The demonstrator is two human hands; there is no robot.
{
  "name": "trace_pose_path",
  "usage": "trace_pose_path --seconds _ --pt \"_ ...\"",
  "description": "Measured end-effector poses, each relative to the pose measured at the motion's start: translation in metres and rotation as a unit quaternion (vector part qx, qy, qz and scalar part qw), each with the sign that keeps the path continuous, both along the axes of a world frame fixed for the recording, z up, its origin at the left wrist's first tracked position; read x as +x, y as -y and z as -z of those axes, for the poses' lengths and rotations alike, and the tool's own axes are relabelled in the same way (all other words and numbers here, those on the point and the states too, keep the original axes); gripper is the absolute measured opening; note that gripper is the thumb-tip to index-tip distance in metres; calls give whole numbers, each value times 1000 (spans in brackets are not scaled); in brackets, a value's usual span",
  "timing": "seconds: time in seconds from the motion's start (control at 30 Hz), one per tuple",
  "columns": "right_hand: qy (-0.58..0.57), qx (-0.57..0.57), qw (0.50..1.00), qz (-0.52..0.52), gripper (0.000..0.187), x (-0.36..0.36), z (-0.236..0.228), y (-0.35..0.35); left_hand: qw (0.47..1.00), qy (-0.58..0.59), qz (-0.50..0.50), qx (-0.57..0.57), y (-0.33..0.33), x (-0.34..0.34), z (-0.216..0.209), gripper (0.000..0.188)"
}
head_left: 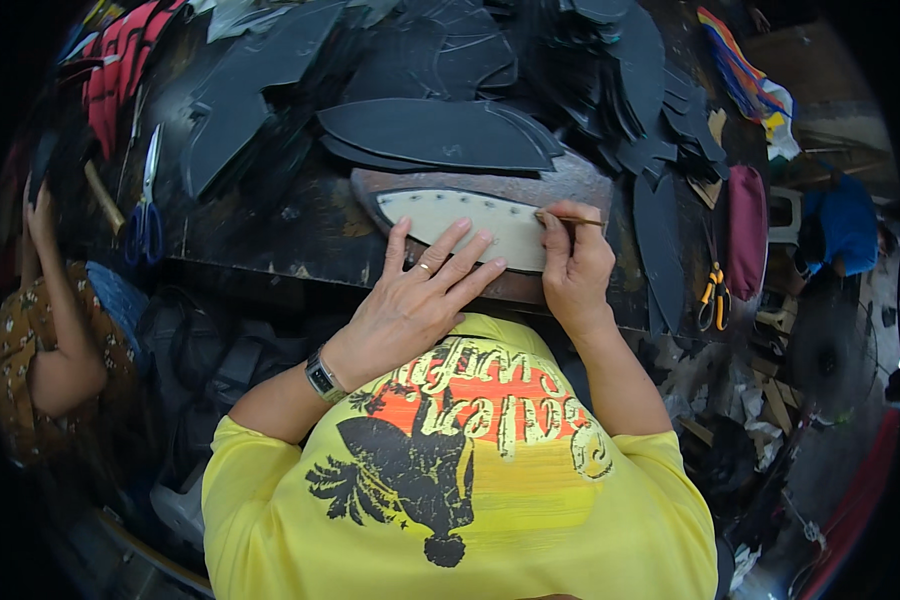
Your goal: The person repeatedly places a template on black sheet material, marks around it with a pencil, and stacks the marked pieces. They also pack some finished pieces into a plastic bag.
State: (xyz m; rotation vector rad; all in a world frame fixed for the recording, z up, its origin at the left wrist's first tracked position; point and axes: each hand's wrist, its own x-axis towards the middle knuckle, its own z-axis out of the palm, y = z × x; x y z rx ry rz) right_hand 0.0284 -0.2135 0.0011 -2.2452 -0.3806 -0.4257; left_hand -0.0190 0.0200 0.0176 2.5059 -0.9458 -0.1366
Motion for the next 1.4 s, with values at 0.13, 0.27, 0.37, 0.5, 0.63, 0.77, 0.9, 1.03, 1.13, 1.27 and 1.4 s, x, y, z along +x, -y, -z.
trace_pose_path --seconds 0.13,0.27,0.37,0.5,0.63,0.77,0.9,1.03,1.13,1.27,1.4 --pt "15 -19 1000 1 10 -2 2 -2 999 -38 -2 -19 -13 -1 0 72" --pt "-11 -15 1000 6 9 -1 1 1 1000 9 -12 5 -11 -3 2 72" --pt "-140 212 967 12 7 5 -3 6 1000 15 -16 12 -7 -3 2 70" --pt "-167 409 897 -10 7 10 -7 5 999 30 -17 27 -5 -2 1 66" --pt "-179 317 931 -35 8 6 -6 -5 999 34 -23 20 -4 -1 1 63" --pt "-181 230 956 -31 8 6 -6 -8 999 44 -26 10 -4 -2 3 62" --pt "-100 136 985 -45 6 6 -8 -14 999 43 -27 7 -5 -3 5 62" --pt "15 -39 996 -73 6 9 -13 -19 999 42 -27 9 -4 -3 7 61" --pt "-195 352 915 -22 7 15 -19 -17 998 60 -25 7 -4 -3 8 61" --pt "-188 205 958 -71 9 13 -14 -30 997 72 -24 17 -4 -4 10 62" --pt "45 -40 988 -139 7 18 -13 -36 997 74 -25 14 -4 -4 11 61"
